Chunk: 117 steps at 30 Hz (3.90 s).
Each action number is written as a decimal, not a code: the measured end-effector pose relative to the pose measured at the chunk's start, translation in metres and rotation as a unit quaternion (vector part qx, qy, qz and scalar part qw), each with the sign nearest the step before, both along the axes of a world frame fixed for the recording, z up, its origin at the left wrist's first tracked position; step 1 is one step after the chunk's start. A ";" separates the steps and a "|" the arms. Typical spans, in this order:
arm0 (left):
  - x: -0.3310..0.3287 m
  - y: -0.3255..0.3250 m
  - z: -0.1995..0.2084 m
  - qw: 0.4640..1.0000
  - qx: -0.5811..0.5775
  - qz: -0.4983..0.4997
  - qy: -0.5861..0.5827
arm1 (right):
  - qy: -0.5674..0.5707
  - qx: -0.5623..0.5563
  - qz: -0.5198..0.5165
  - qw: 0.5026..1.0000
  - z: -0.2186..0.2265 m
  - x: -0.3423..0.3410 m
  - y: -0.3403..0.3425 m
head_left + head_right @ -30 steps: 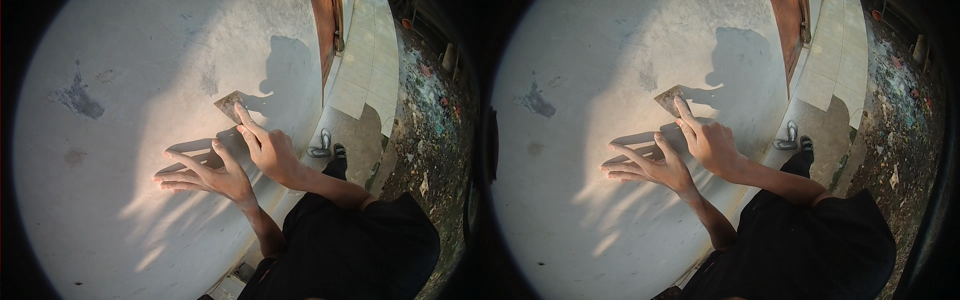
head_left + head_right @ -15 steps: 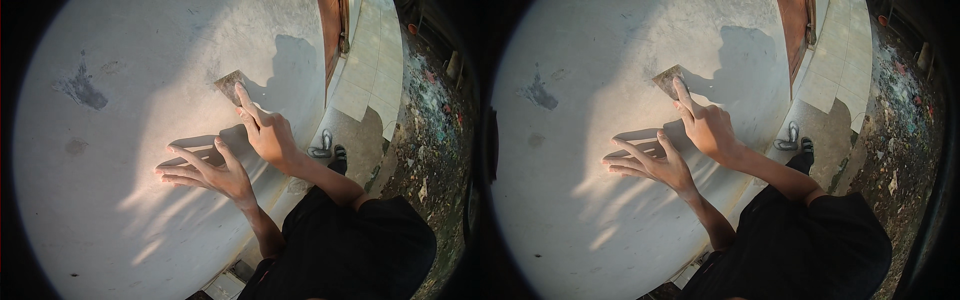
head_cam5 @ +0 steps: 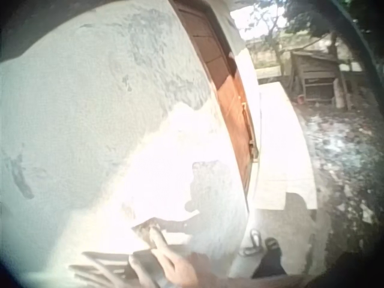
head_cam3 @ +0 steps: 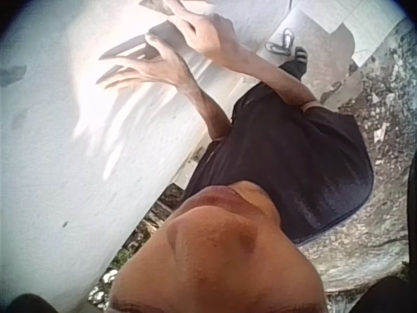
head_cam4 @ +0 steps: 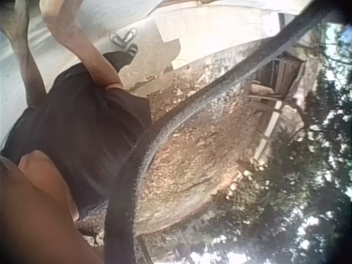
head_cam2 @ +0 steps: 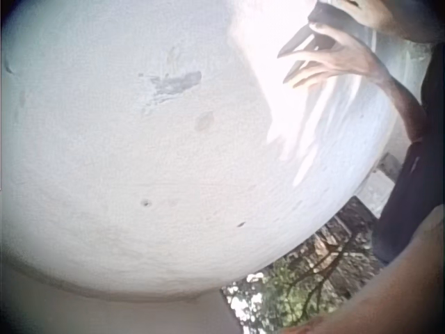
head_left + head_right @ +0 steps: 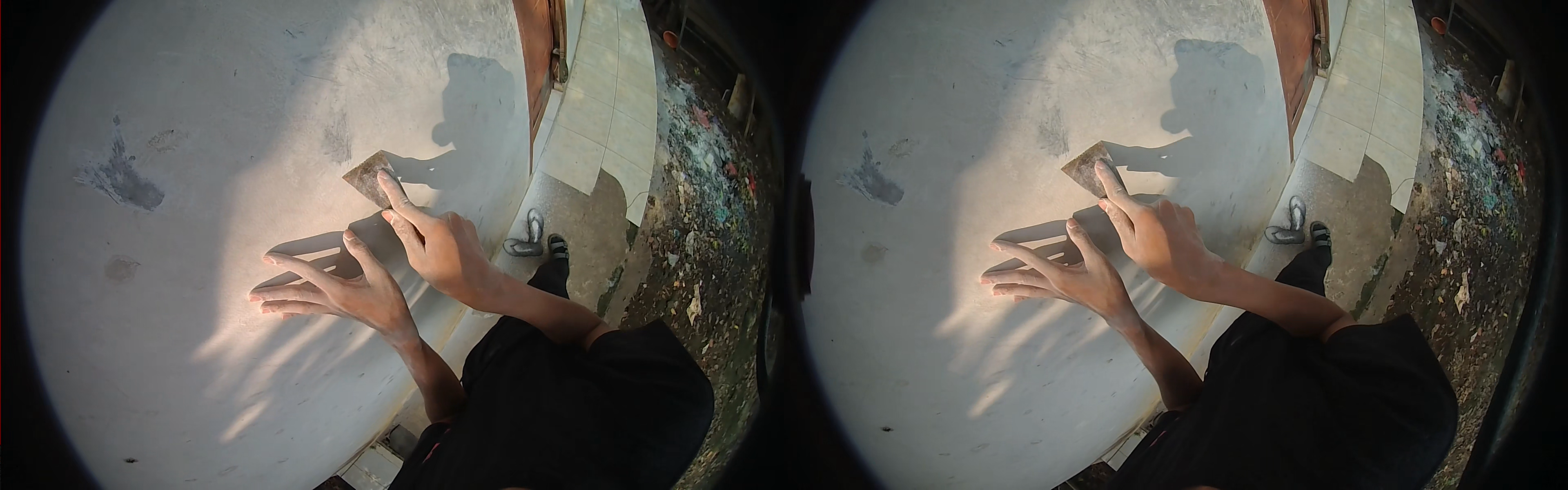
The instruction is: The person scrapes a wall using a putty knife.
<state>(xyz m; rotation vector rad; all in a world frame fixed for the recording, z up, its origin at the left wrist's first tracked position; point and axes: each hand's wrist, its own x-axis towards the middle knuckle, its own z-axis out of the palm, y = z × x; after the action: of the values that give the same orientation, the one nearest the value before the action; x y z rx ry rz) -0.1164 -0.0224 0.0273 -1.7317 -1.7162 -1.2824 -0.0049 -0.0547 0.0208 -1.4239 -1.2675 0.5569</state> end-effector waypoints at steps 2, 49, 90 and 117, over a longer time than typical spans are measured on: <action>-0.001 0.002 0.002 1.000 0.004 -0.005 -0.003 | -0.074 -0.008 -0.020 0.997 -0.003 -0.002 0.003; -0.001 0.014 -0.002 0.999 0.017 0.050 -0.007 | -0.027 0.023 -0.007 0.999 0.007 0.001 -0.001; 0.001 0.005 -0.005 0.999 0.003 0.038 -0.020 | -0.120 0.025 0.018 0.992 -0.009 0.026 0.017; 0.046 0.002 0.031 0.984 0.010 0.111 -0.138 | -0.145 0.219 0.093 0.961 0.029 0.067 0.048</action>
<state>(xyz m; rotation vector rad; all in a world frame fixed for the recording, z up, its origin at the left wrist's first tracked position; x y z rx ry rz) -0.0703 -0.0206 0.0586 -1.3547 -1.9748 -1.4827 0.0618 -0.0071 0.0495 -1.0428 -1.6516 0.1712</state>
